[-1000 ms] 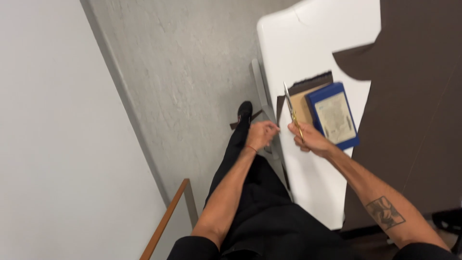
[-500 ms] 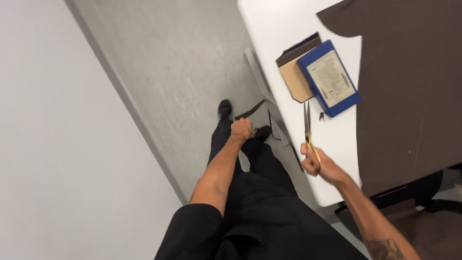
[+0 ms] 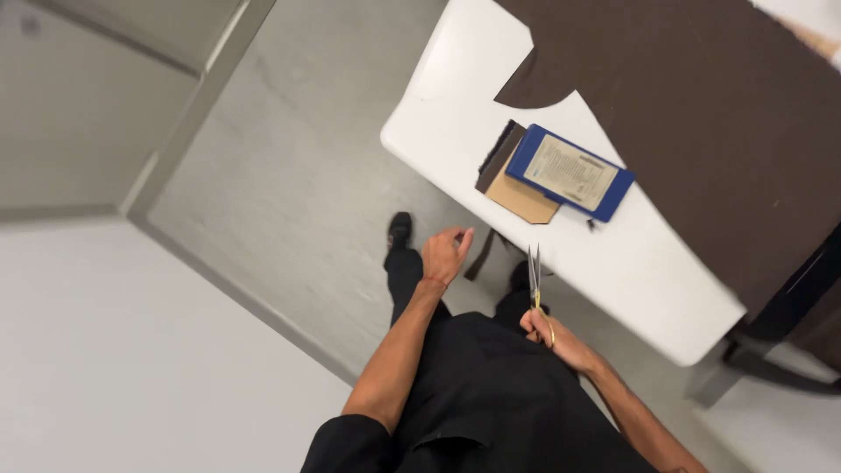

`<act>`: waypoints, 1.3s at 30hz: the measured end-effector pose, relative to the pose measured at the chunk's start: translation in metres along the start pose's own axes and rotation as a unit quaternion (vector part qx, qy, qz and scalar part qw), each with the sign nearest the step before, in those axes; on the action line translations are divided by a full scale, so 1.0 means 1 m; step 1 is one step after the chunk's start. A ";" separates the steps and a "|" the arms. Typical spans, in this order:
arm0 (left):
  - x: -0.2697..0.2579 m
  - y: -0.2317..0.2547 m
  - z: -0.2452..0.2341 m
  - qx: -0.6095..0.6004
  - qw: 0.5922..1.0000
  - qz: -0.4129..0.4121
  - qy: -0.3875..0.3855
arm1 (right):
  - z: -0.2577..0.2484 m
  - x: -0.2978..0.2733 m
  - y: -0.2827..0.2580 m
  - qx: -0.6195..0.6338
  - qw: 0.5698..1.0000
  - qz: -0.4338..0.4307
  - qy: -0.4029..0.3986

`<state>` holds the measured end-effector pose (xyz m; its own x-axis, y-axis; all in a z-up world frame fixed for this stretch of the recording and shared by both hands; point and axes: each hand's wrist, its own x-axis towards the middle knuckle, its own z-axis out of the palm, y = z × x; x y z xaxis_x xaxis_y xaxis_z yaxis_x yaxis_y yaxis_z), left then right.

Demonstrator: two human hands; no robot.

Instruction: Cutting a piece of leather following a paper template using scissors.

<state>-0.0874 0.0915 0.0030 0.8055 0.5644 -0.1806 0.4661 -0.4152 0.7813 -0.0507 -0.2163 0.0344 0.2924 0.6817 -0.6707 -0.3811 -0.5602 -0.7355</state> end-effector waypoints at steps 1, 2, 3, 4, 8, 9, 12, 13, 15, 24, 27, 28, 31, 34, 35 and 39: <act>0.012 0.007 -0.015 0.010 1.000 0.013 -0.019 | 0.022 0.006 -0.016 0.020 1.000 -0.004 0.015; 0.034 0.012 -0.031 -0.040 0.998 0.034 -0.026 | 0.041 0.022 -0.034 0.047 0.998 0.004 0.030; 0.055 0.019 -0.045 -0.090 0.994 0.053 -0.035 | 0.059 0.038 -0.052 0.074 0.996 0.011 0.044; 0.069 0.027 -0.057 -0.085 0.993 0.061 -0.053 | 0.075 0.046 -0.064 0.090 0.994 0.010 0.057; 0.119 0.057 -0.091 -0.022 0.968 0.216 -0.123 | 0.115 0.096 -0.084 0.193 0.975 -0.009 0.109; 0.126 0.065 -0.094 -0.014 0.946 0.304 -0.111 | 0.124 0.106 -0.079 0.220 0.966 -0.039 0.131; 0.161 0.072 -0.076 0.009 0.907 0.396 -0.144 | 0.140 0.106 -0.098 0.156 0.940 -0.106 0.283; 0.169 0.068 -0.067 0.009 0.903 0.400 -0.154 | 0.134 0.108 -0.105 0.164 0.937 -0.106 0.290; 0.183 0.064 -0.047 0.113 0.850 0.481 -0.180 | 0.117 0.108 -0.117 0.029 0.839 -0.192 0.508; 0.189 0.056 -0.034 0.201 0.755 0.593 -0.197 | -0.038 0.100 -0.256 -0.372 0.723 -0.110 0.572; 0.189 0.059 -0.032 0.227 0.757 0.578 -0.204 | -0.065 0.109 -0.254 -0.420 0.771 -0.059 0.476; 0.188 0.059 -0.032 0.227 0.756 0.579 -0.204 | -0.068 0.109 -0.245 -0.419 0.771 -0.060 0.476; 0.187 0.059 -0.030 0.229 0.763 0.560 -0.227 | -0.072 0.105 -0.225 -0.477 0.734 -0.064 0.480; 0.188 0.058 -0.026 0.249 0.764 0.560 -0.203 | -0.071 0.092 -0.212 -0.478 0.735 -0.039 0.480; 0.188 0.057 -0.026 0.238 0.765 0.564 -0.198 | -0.070 0.087 -0.204 -0.485 0.726 -0.035 0.487; 0.189 0.055 -0.025 0.240 0.765 0.566 -0.192 | -0.075 0.074 -0.180 -0.503 0.705 -0.024 0.499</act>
<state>0.0811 0.1929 0.0274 0.7982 -0.5627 0.2151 -0.6024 -0.7491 0.2757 0.1055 -0.1004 0.1094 0.9469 0.3213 -0.0060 0.3183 -0.9403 -0.1201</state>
